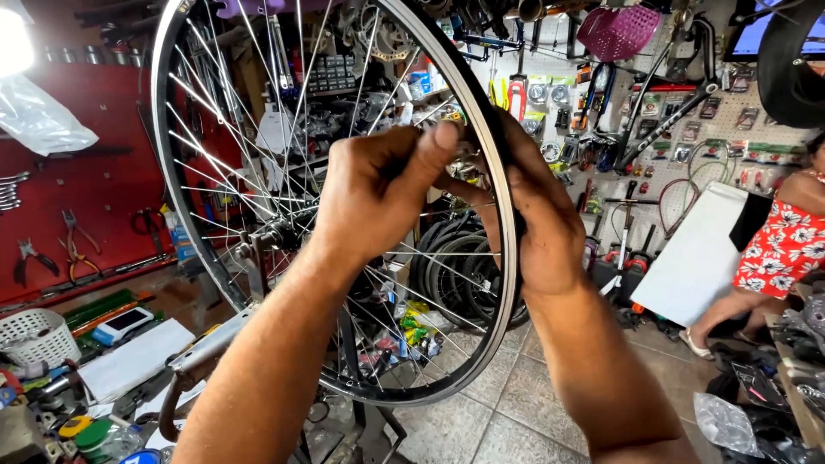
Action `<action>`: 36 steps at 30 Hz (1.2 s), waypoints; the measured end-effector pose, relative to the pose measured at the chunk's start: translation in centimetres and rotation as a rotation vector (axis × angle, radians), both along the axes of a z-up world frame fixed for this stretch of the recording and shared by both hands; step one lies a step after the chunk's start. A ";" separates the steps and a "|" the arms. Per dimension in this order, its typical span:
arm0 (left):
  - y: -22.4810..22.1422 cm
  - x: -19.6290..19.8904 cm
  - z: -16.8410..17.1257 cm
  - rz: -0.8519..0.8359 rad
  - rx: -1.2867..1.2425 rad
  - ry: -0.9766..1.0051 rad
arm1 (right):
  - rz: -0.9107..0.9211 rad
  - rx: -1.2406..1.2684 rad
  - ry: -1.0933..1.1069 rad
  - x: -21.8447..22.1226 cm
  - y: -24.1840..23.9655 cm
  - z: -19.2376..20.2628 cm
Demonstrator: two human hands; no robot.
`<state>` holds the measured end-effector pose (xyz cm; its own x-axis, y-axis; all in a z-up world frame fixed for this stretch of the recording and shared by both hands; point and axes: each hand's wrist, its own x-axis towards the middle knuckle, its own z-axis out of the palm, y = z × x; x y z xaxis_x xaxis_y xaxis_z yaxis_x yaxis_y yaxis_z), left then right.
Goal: Repairing a bicycle wheel hub on a truing stand
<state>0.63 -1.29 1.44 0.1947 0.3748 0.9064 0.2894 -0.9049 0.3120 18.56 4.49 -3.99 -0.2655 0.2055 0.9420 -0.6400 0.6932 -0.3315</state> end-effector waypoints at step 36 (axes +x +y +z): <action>0.7 0.1 -3.5 0.315 0.539 0.095 | 0.163 -0.136 0.131 0.4 2.7 -2.6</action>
<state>0.76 -0.55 -2.02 0.2388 -0.0774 0.9680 0.5716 -0.7946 -0.2046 18.95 7.23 -6.54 -0.1825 0.2974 0.9372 -0.7835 0.5319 -0.3213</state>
